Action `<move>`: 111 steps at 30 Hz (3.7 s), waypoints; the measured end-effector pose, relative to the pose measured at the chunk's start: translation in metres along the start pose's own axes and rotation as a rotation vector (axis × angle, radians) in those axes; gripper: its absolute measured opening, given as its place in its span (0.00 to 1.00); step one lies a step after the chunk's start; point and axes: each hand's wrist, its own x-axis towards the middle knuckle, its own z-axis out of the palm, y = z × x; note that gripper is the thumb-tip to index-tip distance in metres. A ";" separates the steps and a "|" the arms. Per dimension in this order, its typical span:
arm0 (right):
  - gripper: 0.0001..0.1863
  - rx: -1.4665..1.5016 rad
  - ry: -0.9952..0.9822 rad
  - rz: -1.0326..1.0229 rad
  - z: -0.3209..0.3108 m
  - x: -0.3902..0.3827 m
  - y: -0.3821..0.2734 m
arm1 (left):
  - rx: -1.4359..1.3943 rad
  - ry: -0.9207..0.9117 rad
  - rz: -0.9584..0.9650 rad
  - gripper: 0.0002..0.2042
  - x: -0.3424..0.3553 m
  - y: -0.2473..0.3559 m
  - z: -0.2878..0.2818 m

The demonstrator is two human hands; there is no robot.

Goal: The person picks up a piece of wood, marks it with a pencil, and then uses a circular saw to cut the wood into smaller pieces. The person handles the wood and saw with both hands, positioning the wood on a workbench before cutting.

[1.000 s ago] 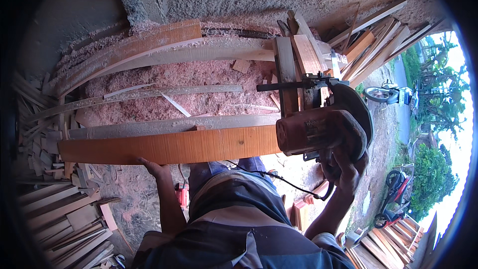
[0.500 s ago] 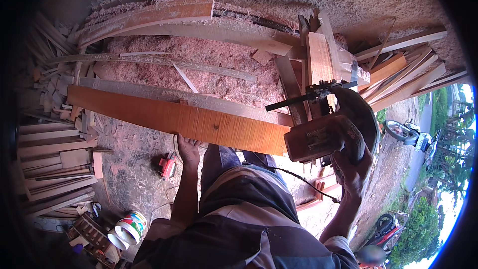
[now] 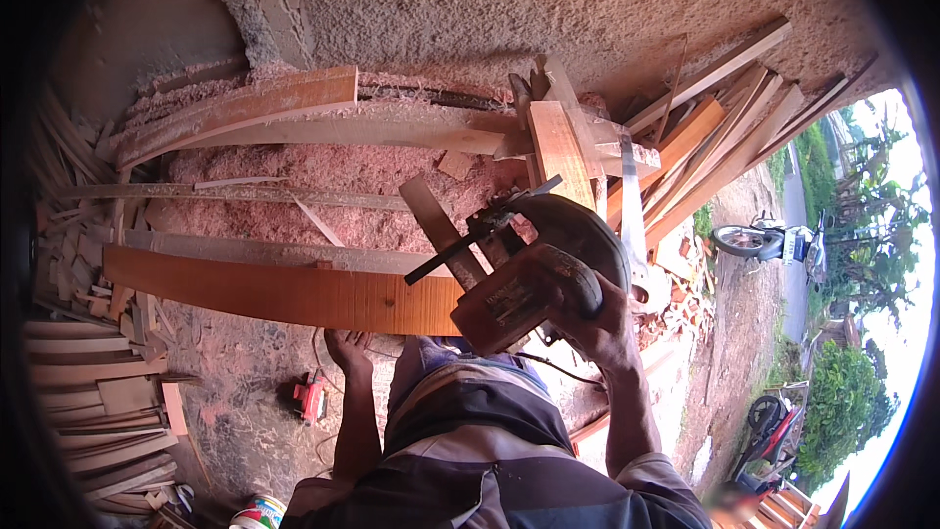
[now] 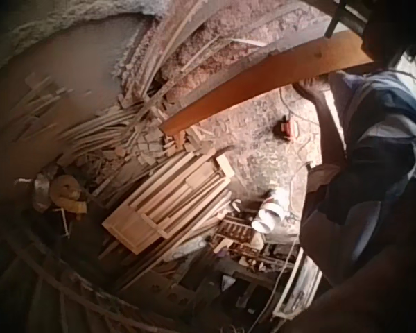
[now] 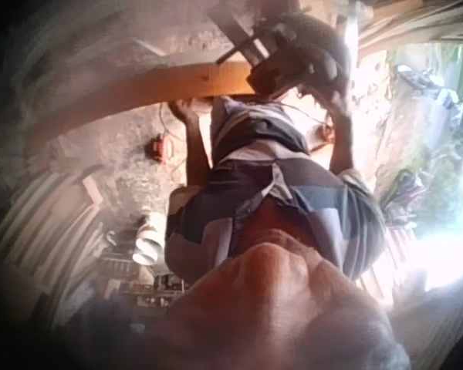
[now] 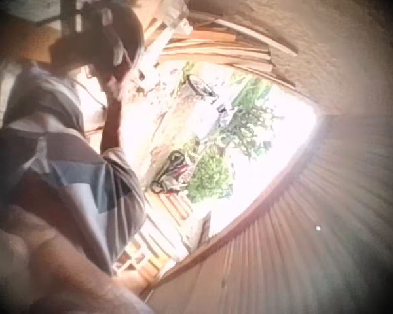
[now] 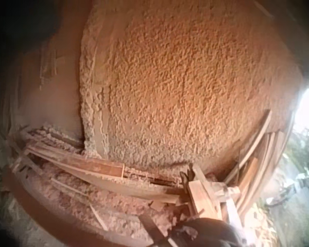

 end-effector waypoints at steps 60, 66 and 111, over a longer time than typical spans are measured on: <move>0.24 0.387 0.058 -0.095 -0.192 0.201 0.148 | 0.045 0.202 0.186 0.31 -0.090 -0.082 0.089; 0.29 0.019 0.599 -0.409 -0.181 0.166 0.124 | 0.227 0.190 0.351 0.32 -0.072 -0.060 0.060; 0.23 0.243 -0.390 0.533 0.018 0.076 0.269 | 0.993 -0.270 0.837 0.24 -0.153 -0.214 0.080</move>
